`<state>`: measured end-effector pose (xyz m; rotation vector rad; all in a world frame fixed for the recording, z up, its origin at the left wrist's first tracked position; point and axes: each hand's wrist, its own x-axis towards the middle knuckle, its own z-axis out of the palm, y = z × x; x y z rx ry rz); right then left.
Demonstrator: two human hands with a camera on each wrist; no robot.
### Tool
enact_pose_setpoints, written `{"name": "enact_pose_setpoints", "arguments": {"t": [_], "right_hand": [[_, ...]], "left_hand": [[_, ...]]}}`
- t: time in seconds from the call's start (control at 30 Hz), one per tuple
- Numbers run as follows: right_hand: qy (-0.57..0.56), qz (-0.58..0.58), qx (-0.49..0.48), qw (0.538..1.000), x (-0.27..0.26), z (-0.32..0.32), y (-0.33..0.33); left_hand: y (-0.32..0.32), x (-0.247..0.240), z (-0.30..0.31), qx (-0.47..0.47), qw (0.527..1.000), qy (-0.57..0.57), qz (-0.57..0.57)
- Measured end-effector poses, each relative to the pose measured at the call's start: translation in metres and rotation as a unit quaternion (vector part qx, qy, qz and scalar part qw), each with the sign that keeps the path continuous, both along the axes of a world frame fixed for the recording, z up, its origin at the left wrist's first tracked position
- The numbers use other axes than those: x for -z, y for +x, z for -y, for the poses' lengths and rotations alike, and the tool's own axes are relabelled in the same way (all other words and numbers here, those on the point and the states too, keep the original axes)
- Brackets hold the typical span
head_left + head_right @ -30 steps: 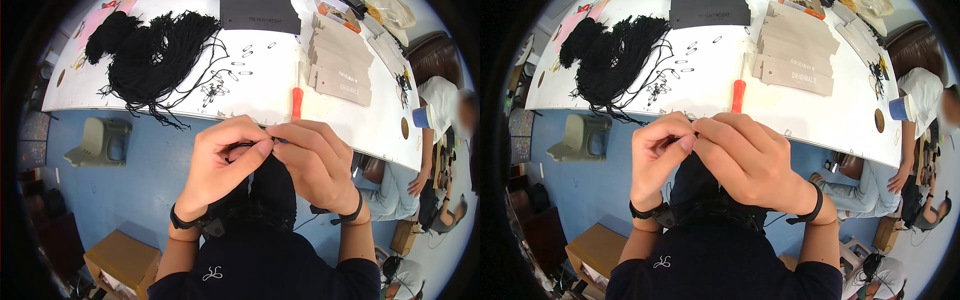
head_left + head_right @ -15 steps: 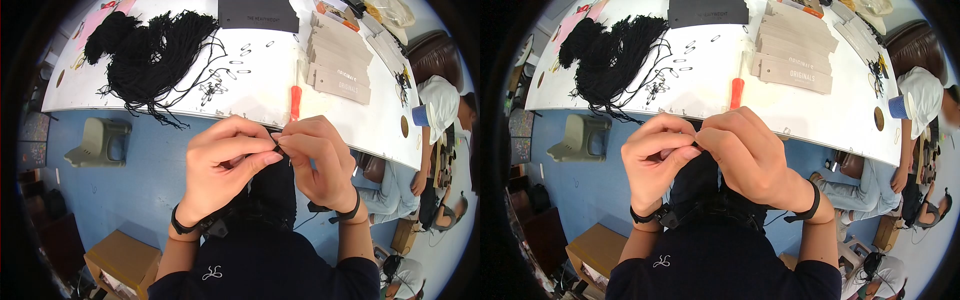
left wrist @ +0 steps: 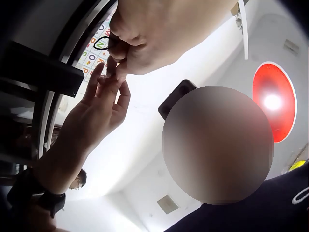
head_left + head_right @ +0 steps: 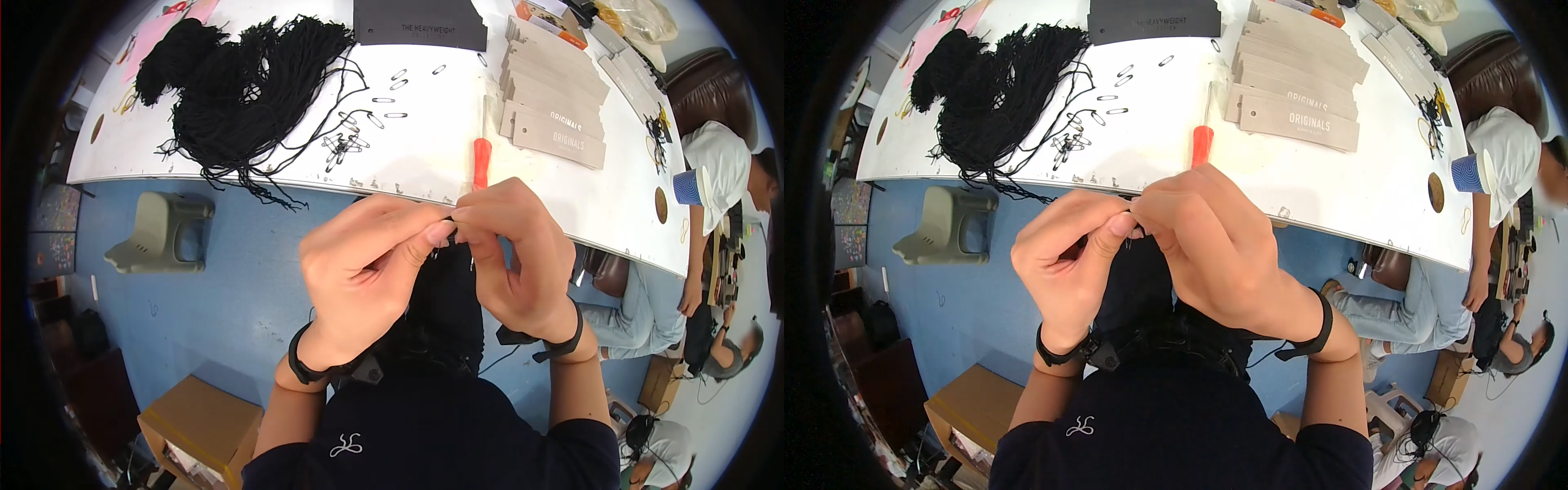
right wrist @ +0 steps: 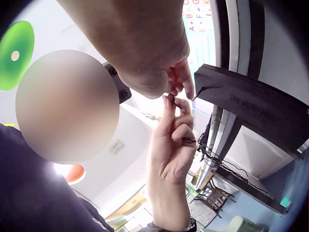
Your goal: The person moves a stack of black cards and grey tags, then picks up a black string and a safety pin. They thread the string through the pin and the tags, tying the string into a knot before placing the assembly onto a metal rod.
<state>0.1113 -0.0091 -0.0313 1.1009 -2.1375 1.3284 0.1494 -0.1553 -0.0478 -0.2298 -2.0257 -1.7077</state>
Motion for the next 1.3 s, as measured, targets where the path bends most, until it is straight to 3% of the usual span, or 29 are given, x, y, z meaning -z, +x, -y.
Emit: {"name": "enact_pose_setpoints", "arguments": {"t": [0.13,0.2,0.27,0.3,0.37,0.4,0.53,0.63,0.7,0.77,1.0,1.1,1.17,1.3], "right_hand": [[-0.002,0.015,0.002,1.0,-0.001,-0.002,-0.004],[0.009,-0.046,0.007,0.999,-0.001,-0.004,-0.008],[0.008,-0.069,0.011,0.998,0.0,-0.004,-0.01],[0.008,-0.09,0.015,0.996,0.0,-0.005,-0.011],[0.021,-0.112,0.016,0.993,0.003,-0.008,-0.012],[0.035,-0.134,0.018,0.99,0.004,-0.008,-0.012],[0.053,-0.154,0.041,0.986,0.005,-0.008,-0.008],[0.051,-0.098,0.033,0.993,-0.003,-0.007,-0.003],[0.008,0.035,0.014,0.999,-0.009,-0.004,0.003],[0.005,0.044,0.017,0.999,-0.008,-0.005,0.003],[0.007,0.025,0.024,0.999,-0.003,-0.007,-0.001],[0.003,0.001,0.032,0.999,0.0,-0.007,-0.002],[0.004,0.004,0.043,0.999,-0.002,-0.006,0.0],[0.012,0.018,0.067,0.998,-0.004,-0.004,0.002]], "left_hand": [[-0.001,-0.003,0.005,0.051,0.997,0.045,0.046],[-0.002,-0.003,0.006,0.085,0.991,0.075,0.069],[-0.003,-0.002,0.005,0.175,0.941,0.256,0.133],[-0.004,-0.003,0.008,0.175,0.941,0.257,0.132],[-0.005,-0.006,0.019,0.271,0.852,0.363,0.262],[-0.005,-0.004,0.018,0.271,0.852,0.363,0.262],[-0.005,-0.004,0.007,0.22,0.895,0.335,0.197],[-0.005,-0.003,0.0,0.157,0.933,0.292,0.137],[-0.005,-0.002,0.0,0.122,0.951,0.264,0.106],[-0.004,-0.003,0.001,0.072,0.988,0.129,0.056],[-0.002,-0.004,0.001,0.073,0.985,0.141,0.07],[-0.003,-0.004,-0.003,0.045,0.994,0.085,0.058],[-0.006,0.0,-0.007,-0.009,0.999,0.002,-0.044],[-0.007,0.001,-0.01,-0.047,0.996,-0.046,-0.068]]}}
